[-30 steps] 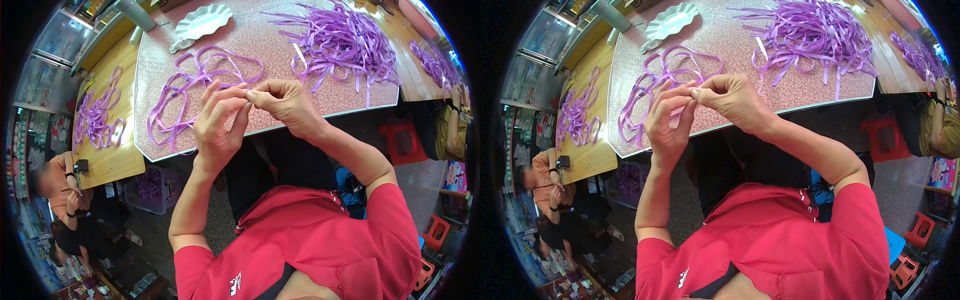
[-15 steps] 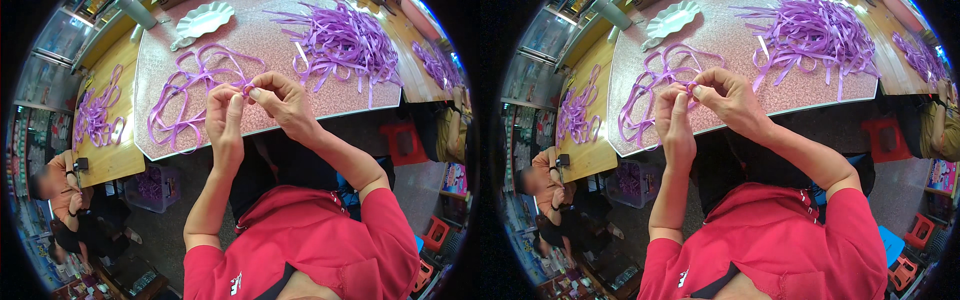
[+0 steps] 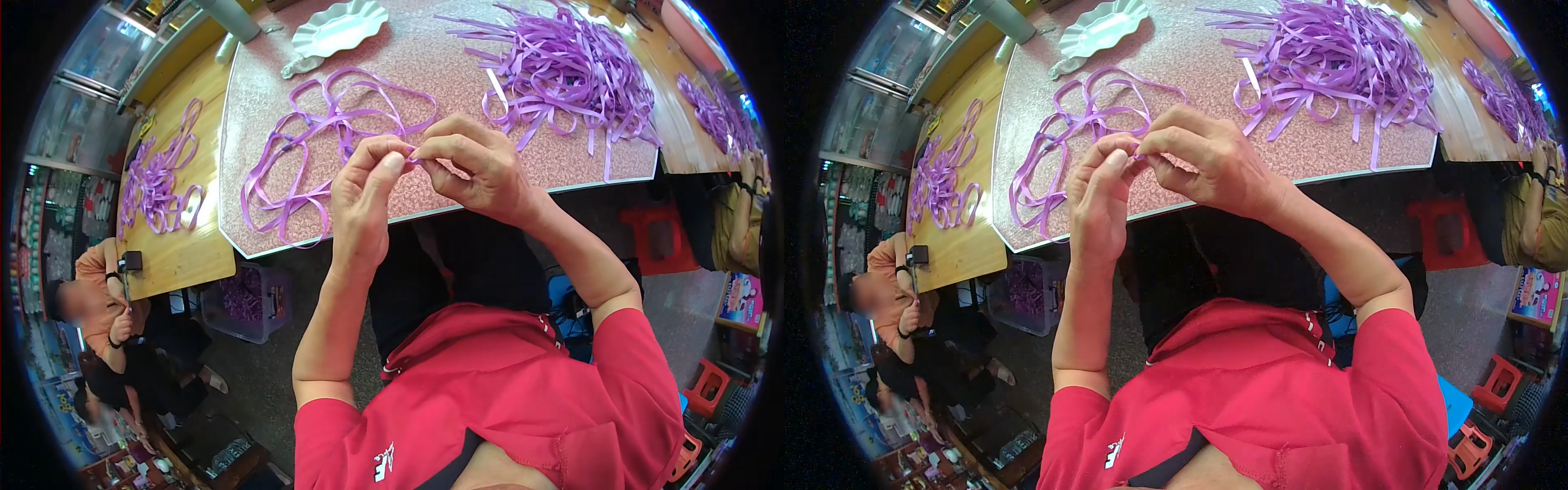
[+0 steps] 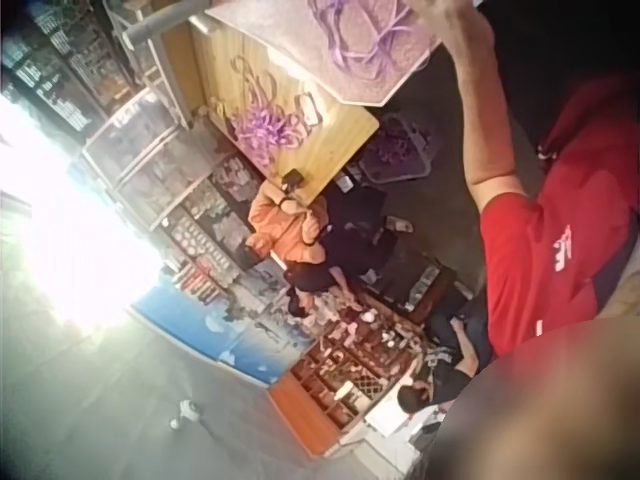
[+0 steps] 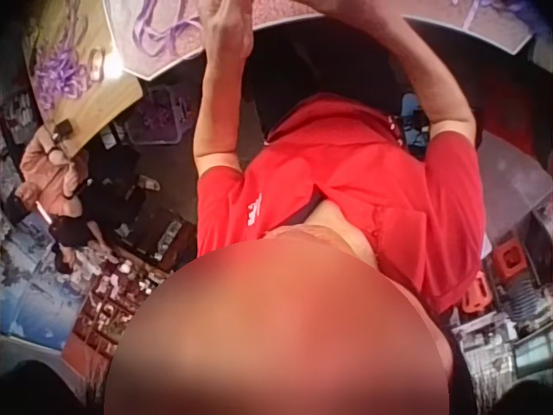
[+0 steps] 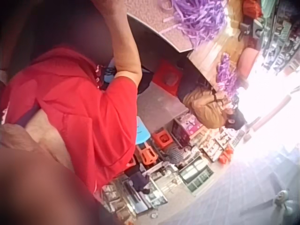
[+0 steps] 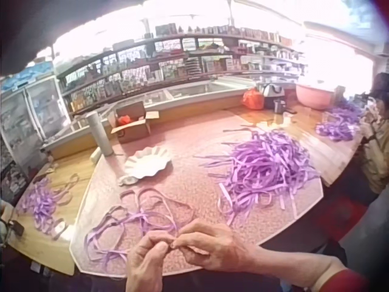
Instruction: Tying and weaving thin purple ribbons together to create a decorative item.
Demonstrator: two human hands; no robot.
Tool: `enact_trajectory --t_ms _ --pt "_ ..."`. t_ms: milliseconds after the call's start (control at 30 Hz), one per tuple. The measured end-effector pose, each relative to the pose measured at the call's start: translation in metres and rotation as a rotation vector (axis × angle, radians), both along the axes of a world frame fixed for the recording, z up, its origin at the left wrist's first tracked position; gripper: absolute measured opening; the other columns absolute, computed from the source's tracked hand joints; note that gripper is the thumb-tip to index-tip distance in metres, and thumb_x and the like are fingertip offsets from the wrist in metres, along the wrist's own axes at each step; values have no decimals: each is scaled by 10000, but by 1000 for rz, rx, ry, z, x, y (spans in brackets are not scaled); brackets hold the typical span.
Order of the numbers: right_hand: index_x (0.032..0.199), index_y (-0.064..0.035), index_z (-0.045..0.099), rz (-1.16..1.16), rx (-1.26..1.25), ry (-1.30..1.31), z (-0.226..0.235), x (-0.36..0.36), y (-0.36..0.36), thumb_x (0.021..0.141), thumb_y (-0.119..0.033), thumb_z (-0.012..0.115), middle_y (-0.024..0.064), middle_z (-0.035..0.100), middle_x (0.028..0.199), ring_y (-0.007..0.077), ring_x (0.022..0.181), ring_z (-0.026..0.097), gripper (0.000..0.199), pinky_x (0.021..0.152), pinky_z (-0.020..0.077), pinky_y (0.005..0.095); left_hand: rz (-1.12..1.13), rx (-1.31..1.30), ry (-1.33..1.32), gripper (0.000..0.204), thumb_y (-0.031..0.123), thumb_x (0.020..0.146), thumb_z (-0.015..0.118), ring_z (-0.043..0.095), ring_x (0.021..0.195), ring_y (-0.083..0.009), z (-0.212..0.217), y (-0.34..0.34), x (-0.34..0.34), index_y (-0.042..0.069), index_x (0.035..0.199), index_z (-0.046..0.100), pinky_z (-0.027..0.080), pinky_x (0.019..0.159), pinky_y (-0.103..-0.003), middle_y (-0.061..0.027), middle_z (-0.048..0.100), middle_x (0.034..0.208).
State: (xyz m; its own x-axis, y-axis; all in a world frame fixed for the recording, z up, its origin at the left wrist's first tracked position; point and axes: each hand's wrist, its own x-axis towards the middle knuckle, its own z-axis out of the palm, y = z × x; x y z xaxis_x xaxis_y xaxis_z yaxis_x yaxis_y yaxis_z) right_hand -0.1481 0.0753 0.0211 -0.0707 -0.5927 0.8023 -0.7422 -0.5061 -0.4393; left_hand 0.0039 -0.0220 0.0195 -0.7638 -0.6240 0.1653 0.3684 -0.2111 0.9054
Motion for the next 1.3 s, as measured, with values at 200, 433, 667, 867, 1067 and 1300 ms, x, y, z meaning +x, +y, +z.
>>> enact_trajectory --t_ms 200,433,667,867,1067,1300 --pt "1001 -16 671 -1 74 -149 -3 3 2 819 49 699 73 635 929 98 711 580 195 548 448 237 117 -160 30 83 85 969 622 521 950 -72 -7 8 -5 20 1021 623 424 858 -228 -7 547 1037" --pt "976 1 669 21 264 -419 0 14 1 867 -1 691 41 622 885 54 697 532 112 574 414 200 286 -146 94 76 103 1001 578 489 912 -78 -28 14 -20 29 1005 562 412 840 -218 -23 519 1024" --pt "974 -12 670 -94 262 -573 7 20 1 919 -51 664 -49 568 838 12 721 485 68 611 405 185 346 -280 75 93 116 1009 561 487 940 -105 -27 15 -26 24 1002 550 408 859 -244 -37 511 1026" --pt "1003 3 657 -9 394 -728 8 18 3 940 -105 654 -42 570 793 9 706 483 125 613 400 173 417 -566 -42 111 142 1025 540 485 912 -76 -29 8 -24 31 1029 547 421 818 -219 -27 533 1050" --pt "970 -25 660 339 568 -1329 13 10 7 955 -175 634 -49 566 742 -6 523 389 152 466 313 168 461 -584 67 92 116 980 599 533 972 -202 -31 8 -32 32 988 562 439 868 -322 -103 556 1035" --pt "918 -46 652 437 627 -1434 12 4 12 954 -185 626 -49 543 711 -16 492 358 146 432 279 164 649 -1105 137 223 2 842 704 548 1057 -278 -21 -7 -27 64 1048 643 444 905 -394 -112 575 1101"
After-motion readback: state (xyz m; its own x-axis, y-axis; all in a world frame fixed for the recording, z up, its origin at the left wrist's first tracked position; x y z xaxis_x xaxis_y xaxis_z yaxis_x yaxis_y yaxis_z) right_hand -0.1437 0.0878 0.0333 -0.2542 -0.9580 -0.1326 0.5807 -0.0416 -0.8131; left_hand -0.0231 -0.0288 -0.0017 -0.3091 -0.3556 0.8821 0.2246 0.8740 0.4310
